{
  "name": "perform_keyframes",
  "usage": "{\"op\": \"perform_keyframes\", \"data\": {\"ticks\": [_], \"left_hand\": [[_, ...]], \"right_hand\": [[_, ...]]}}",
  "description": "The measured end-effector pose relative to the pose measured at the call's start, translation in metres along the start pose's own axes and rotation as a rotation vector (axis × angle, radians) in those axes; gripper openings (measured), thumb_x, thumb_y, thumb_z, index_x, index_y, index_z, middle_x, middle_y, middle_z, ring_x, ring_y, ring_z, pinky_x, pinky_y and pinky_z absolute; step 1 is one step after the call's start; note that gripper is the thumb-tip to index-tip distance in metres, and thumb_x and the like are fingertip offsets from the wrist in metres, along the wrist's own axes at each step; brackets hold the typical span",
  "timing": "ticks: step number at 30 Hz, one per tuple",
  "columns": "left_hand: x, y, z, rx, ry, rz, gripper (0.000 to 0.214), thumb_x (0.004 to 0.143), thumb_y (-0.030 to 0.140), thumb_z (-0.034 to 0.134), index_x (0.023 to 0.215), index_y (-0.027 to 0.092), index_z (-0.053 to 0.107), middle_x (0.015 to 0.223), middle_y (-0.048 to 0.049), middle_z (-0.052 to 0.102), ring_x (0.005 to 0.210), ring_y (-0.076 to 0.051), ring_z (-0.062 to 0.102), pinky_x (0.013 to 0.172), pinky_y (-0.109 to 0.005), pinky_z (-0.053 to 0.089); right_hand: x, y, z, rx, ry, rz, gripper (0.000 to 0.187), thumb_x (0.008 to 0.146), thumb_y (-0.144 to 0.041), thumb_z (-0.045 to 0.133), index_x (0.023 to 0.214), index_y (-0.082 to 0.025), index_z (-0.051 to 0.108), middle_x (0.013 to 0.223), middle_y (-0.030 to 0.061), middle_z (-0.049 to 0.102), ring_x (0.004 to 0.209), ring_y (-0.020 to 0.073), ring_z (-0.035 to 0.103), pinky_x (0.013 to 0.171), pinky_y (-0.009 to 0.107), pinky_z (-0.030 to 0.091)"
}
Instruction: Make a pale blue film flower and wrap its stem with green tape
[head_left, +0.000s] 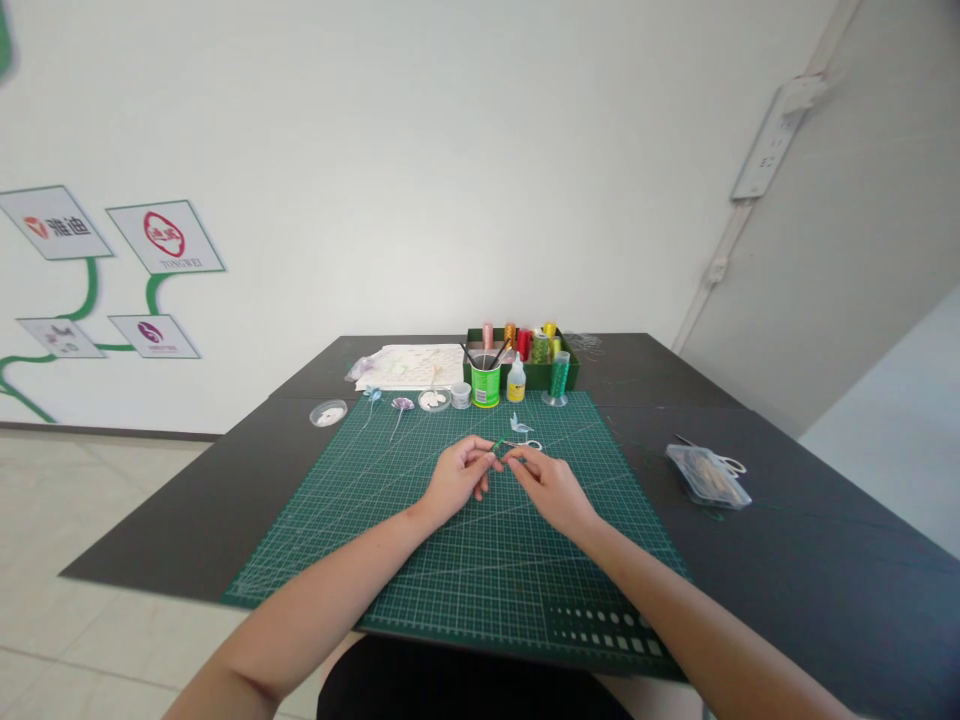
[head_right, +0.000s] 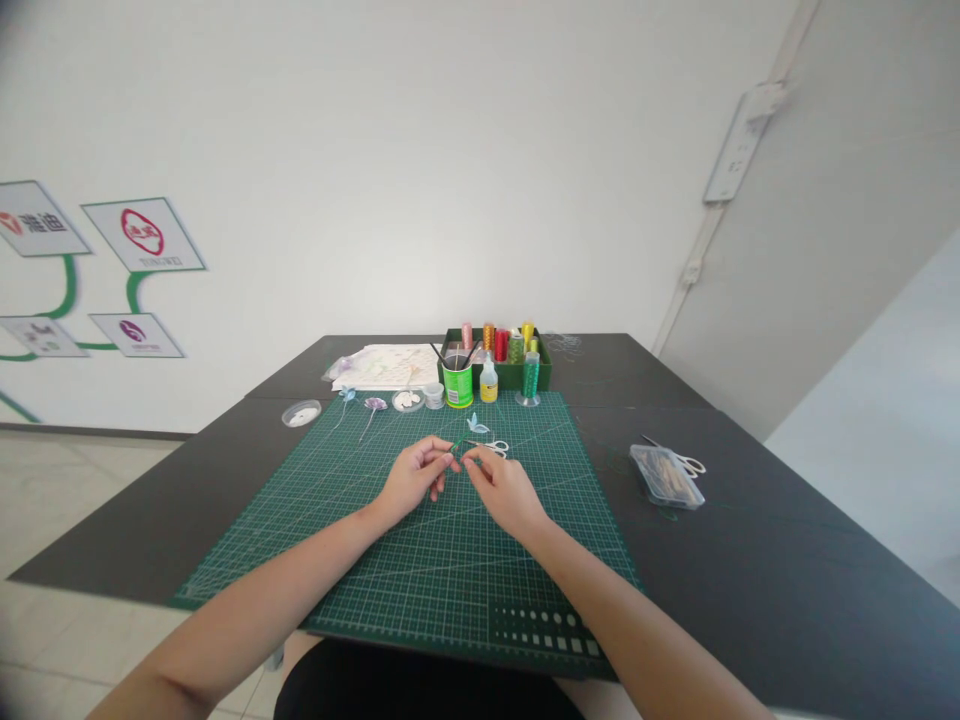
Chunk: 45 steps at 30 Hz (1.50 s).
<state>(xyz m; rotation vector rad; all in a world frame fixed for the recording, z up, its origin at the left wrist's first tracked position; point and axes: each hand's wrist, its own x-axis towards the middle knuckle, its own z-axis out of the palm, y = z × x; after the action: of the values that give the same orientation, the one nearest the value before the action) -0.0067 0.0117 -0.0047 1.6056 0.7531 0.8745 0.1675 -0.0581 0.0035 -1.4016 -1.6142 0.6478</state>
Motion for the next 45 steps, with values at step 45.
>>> {"op": "perform_keyframes", "data": {"ticks": [45], "left_hand": [[-0.031,0.031,0.007,0.214,-0.347,0.109,0.016,0.088,0.033,0.07,0.086,0.018,0.064,0.081,-0.0047,0.078,0.053,-0.012,0.064,0.052,-0.021,0.048]], "right_hand": [[0.025,0.026,-0.031,0.147,-0.131,0.121,0.032,0.077,-0.049,0.073,0.082,-0.02,0.085,0.083,0.0087,0.081,0.081,0.0278,0.072,0.075,0.038,0.052]]}}
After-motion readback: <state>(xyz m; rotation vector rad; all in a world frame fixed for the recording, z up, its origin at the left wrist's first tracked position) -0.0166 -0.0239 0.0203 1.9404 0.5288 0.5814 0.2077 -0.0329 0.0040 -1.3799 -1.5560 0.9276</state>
